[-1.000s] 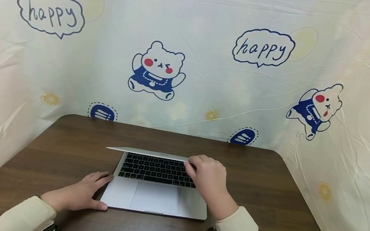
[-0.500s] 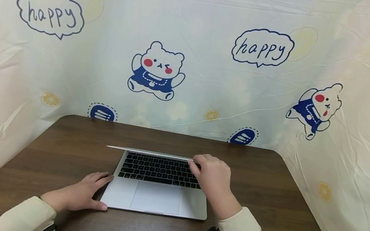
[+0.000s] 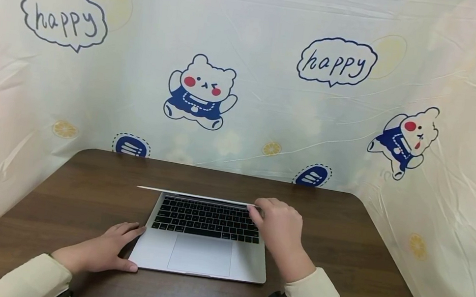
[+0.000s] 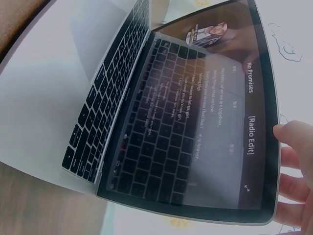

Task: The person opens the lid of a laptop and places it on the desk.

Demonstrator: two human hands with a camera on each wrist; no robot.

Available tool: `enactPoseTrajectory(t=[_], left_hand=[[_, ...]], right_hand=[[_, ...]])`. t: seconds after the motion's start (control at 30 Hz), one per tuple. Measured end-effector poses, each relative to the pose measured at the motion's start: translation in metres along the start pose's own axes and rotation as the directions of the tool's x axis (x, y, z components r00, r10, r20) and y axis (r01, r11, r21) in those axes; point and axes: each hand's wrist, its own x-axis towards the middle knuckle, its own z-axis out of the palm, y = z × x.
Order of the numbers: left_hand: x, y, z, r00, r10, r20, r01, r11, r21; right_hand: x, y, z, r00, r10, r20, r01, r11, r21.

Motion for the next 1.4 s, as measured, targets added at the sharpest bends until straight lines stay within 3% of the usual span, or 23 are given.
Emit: enactPoseTrajectory(t=[0.67,1.4], left_hand=[[0.001,-0.003,0.002,1.000,0.012,-0.017,-0.012,1.000,0.001],[-0.001,0.000,0.001,1.000,0.013,-0.018,-0.013,1.000,0.002]], right_hand=[[0.002,0.014,-0.004,0.998,0.038,-0.043,-0.039,0.999,-0.017],[0.002,0.022,-0.007,0.993,0.114,0.023,-0.114,0.993,0.015]])
